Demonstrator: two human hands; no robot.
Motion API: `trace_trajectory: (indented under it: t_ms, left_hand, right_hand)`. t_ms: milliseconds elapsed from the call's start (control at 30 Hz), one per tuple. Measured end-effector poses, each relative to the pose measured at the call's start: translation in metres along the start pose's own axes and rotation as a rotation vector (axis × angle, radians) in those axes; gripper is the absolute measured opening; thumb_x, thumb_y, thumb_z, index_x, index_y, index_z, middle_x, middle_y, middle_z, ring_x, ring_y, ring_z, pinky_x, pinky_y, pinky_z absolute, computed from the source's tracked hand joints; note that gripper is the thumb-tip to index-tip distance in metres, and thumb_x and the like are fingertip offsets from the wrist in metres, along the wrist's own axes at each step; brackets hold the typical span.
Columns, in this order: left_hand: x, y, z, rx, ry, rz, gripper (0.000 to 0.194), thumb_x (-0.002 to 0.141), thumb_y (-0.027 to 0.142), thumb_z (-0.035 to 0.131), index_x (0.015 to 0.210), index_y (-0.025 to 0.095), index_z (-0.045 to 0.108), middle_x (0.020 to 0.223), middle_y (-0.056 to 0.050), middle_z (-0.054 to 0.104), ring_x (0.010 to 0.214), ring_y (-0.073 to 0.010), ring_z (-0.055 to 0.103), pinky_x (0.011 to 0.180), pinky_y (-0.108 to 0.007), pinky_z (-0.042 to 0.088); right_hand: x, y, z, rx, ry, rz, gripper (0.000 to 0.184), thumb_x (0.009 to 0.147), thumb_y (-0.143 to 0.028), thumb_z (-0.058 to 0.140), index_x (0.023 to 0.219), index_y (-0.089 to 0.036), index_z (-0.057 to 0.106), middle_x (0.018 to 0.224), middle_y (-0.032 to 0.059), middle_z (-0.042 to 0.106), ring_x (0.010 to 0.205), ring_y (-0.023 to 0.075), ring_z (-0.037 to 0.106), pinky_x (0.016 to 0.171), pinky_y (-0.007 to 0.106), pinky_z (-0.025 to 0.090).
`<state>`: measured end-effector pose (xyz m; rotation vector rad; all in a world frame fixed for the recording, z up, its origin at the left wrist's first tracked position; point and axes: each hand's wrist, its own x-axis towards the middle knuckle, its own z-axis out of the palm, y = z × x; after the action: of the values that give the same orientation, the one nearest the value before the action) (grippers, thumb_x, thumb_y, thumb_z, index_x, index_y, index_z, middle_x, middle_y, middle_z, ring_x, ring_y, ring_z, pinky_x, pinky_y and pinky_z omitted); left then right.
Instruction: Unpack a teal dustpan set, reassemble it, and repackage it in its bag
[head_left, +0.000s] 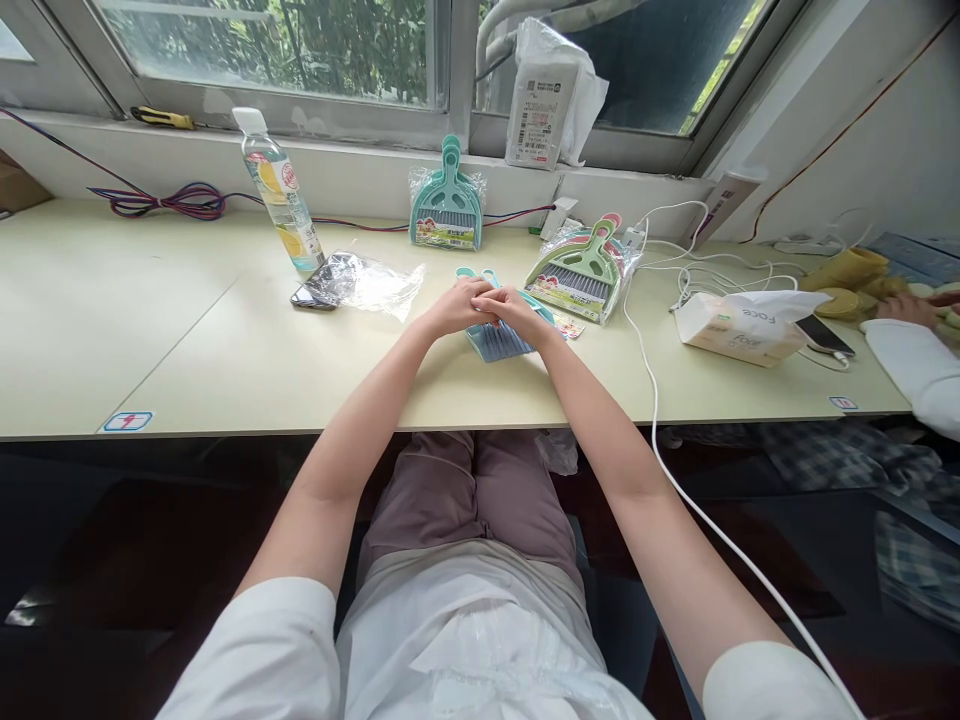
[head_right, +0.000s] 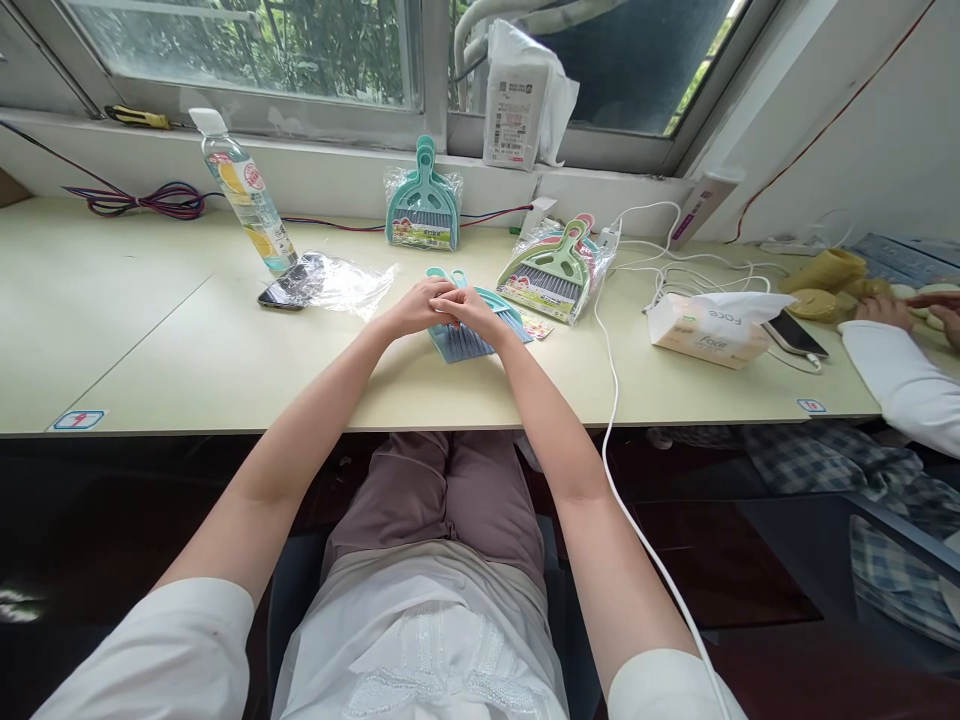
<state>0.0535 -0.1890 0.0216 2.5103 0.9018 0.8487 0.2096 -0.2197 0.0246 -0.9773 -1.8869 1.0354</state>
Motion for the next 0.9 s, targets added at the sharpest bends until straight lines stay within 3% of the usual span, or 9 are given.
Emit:
trace_trajectory:
  t_ms: [200,300,400,467,533,633,700,800,900]
  left_hand:
    - [-0.001,0.003,-0.001,-0.067,0.025,-0.006,0.022,0.071,0.036,0.066,0.085,0.018,0.067,0.09,-0.005,0.068,0.096,-0.0241,0.058,0.089,-0.039,0.047]
    - [-0.004,0.006,-0.001,-0.245,0.005,-0.054,0.047,0.071,0.034,0.067,0.115,0.018,0.062,0.106,-0.007,0.069,0.096,-0.0219,0.064,0.086,-0.036,0.05]
    - [-0.006,0.008,-0.003,-0.384,-0.036,-0.072,0.068,0.076,0.038,0.066,0.139,0.023,0.045,0.123,-0.01,0.065,0.098,-0.0194,0.067,0.087,-0.035,0.052]
    - [-0.006,0.008,-0.005,-0.397,-0.021,-0.093,0.069,0.08,0.044,0.064,0.142,0.024,0.041,0.129,-0.012,0.063,0.103,-0.02,0.067,0.09,-0.035,0.052]
    - [-0.006,0.006,-0.009,-0.379,0.047,-0.135,0.065,0.084,0.048,0.061,0.14,0.023,0.042,0.13,-0.012,0.062,0.111,-0.0214,0.065,0.093,-0.035,0.051]
    - [-0.006,-0.001,-0.013,-0.282,0.201,-0.257,0.05,0.088,0.045,0.057,0.13,0.02,0.05,0.123,-0.012,0.065,0.109,-0.0213,0.065,0.093,-0.036,0.051]
    - [-0.005,-0.008,-0.013,-0.21,0.256,-0.359,0.038,0.089,0.039,0.056,0.12,0.018,0.054,0.115,-0.011,0.067,0.101,-0.0199,0.066,0.091,-0.036,0.051]
    - [-0.006,-0.018,-0.009,-0.136,0.255,-0.483,0.033,0.086,0.032,0.06,0.115,0.018,0.056,0.113,-0.011,0.067,0.094,-0.0193,0.066,0.088,-0.036,0.052]
    - [-0.008,-0.024,-0.005,-0.068,0.181,-0.532,0.032,0.08,0.027,0.064,0.111,0.019,0.06,0.115,-0.011,0.068,0.097,-0.0214,0.065,0.088,-0.036,0.051]
  right_hand:
    - [0.002,0.004,-0.003,0.017,-0.033,-0.031,0.044,0.082,-0.05,0.064,0.053,-0.02,0.052,0.05,-0.003,0.042,0.054,0.0102,0.037,0.052,0.026,0.031]
    - [0.002,0.005,-0.003,0.044,-0.035,-0.046,0.042,0.08,-0.047,0.064,0.052,-0.02,0.048,0.053,-0.0033,0.04,0.057,0.0105,0.038,0.053,0.025,0.034]
    - [0.002,0.004,-0.005,0.095,-0.031,-0.035,0.038,0.078,-0.044,0.063,0.052,-0.02,0.049,0.057,-0.0018,0.047,0.059,0.0111,0.042,0.055,0.024,0.037]
    - [0.002,0.003,-0.008,0.116,0.039,-0.015,0.031,0.078,-0.045,0.06,0.06,-0.02,0.059,0.063,-0.0004,0.057,0.06,0.0118,0.047,0.058,0.025,0.041]
    - [0.004,0.004,-0.015,0.074,0.21,0.005,0.031,0.081,-0.048,0.056,0.074,-0.02,0.068,0.071,0.0011,0.065,0.06,0.0123,0.049,0.061,0.027,0.045]
    - [0.005,0.009,-0.026,-0.214,0.518,0.107,0.037,0.088,-0.047,0.049,0.082,-0.02,0.072,0.077,0.0045,0.071,0.064,0.0155,0.056,0.067,0.028,0.048]
    - [0.005,0.014,-0.029,-0.512,0.62,0.199,0.036,0.09,-0.043,0.049,0.079,-0.018,0.073,0.079,0.0083,0.072,0.076,0.0206,0.063,0.073,0.031,0.049]
    - [0.004,0.018,-0.023,-0.853,0.544,0.267,0.029,0.09,-0.04,0.056,0.08,-0.018,0.073,0.09,0.0126,0.075,0.09,0.0271,0.066,0.083,0.037,0.048]
    - [0.003,0.015,-0.014,-0.98,0.446,0.282,0.028,0.09,-0.042,0.059,0.088,-0.018,0.072,0.1,0.0142,0.075,0.094,0.0302,0.068,0.087,0.04,0.048]
